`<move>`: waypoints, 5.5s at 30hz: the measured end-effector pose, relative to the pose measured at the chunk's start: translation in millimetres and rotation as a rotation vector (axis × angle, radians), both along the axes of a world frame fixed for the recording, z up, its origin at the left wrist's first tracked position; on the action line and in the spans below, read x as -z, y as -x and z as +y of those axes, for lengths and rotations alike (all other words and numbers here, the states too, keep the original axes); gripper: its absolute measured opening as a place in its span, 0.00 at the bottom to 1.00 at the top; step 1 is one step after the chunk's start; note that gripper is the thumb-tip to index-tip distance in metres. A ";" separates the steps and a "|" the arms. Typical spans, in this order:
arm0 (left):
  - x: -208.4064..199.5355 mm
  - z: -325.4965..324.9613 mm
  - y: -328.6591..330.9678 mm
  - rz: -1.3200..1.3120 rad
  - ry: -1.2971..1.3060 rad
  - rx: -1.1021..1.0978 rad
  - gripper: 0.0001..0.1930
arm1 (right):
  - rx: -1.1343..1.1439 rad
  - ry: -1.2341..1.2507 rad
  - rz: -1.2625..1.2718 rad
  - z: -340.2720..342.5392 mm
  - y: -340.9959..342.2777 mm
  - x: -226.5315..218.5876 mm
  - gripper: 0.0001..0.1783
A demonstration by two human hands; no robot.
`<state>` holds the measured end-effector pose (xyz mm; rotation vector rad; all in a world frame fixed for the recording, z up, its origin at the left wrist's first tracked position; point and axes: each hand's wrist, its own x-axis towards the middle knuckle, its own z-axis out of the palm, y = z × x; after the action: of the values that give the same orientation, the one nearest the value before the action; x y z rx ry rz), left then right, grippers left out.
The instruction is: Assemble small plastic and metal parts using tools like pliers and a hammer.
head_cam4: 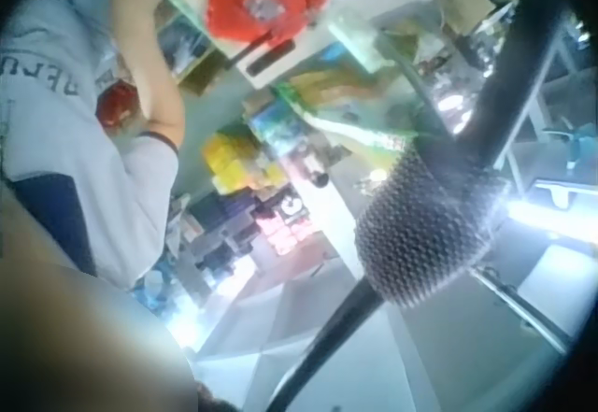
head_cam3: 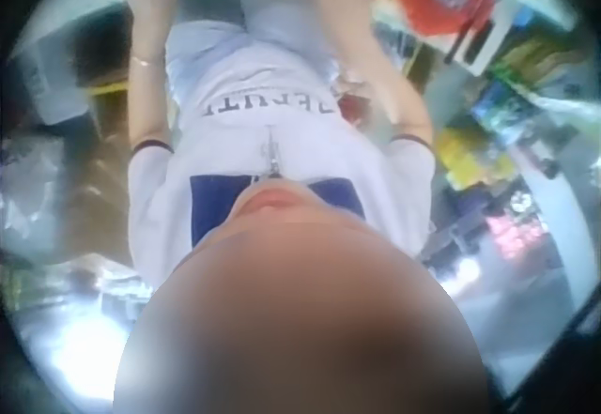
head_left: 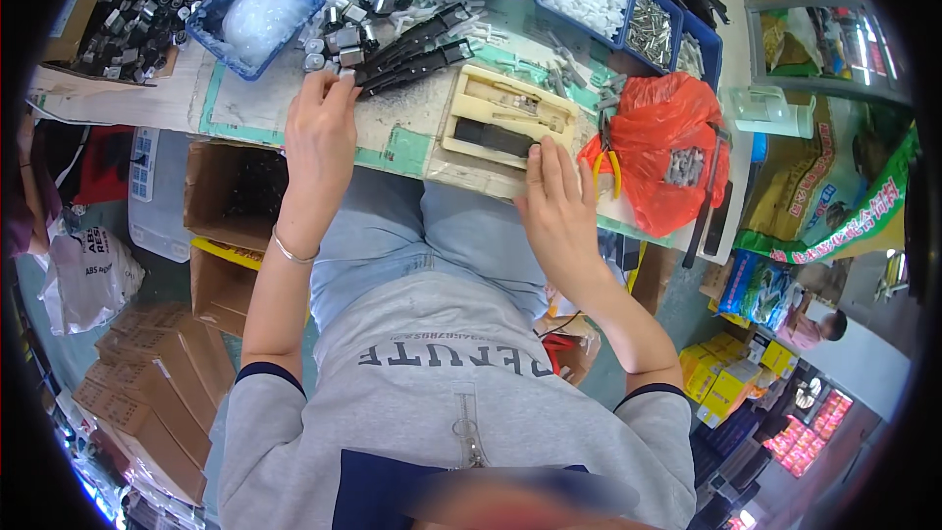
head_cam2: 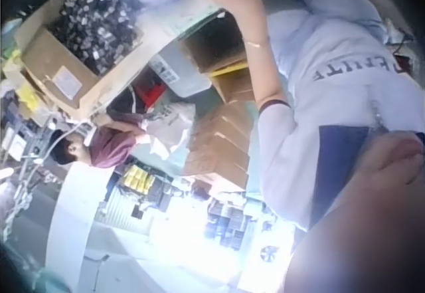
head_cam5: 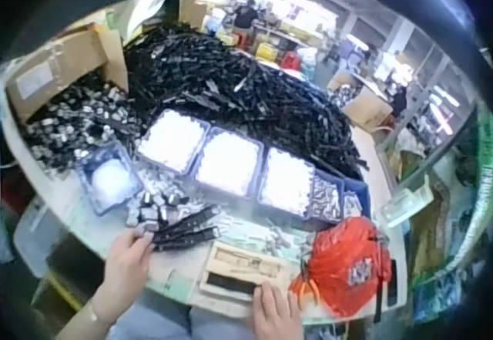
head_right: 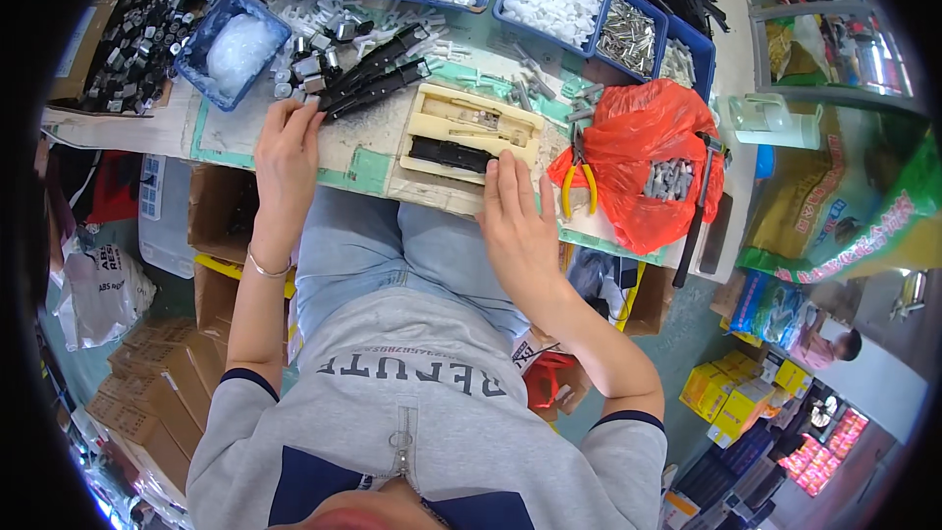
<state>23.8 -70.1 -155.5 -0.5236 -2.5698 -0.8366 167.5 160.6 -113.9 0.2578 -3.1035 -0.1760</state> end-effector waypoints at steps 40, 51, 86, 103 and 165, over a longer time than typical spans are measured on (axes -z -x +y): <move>-22.0 22.3 -19.7 -0.237 -0.657 0.525 0.14 | -0.134 1.210 0.033 -33.3 87.7 -18.1 0.11; -14.4 43.4 2.4 -0.206 -0.236 0.841 0.13 | 0.054 0.645 0.216 -7.1 40.5 -3.5 0.07; -46.6 241.4 115.8 0.298 0.220 0.785 0.03 | 0.252 0.027 0.306 189.7 169.6 -2.8 0.03; -45.7 234.0 133.7 -0.007 -0.166 0.838 0.05 | 0.441 0.802 0.470 182.0 162.0 -21.8 0.07; 1.7 72.9 -30.4 0.245 0.069 0.543 0.09 | -0.071 0.554 0.285 22.1 66.3 10.7 0.11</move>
<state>54.2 2.8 -157.3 -1.2957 -2.2595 -0.7869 101.2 182.7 -124.6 0.2904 -2.7133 0.5842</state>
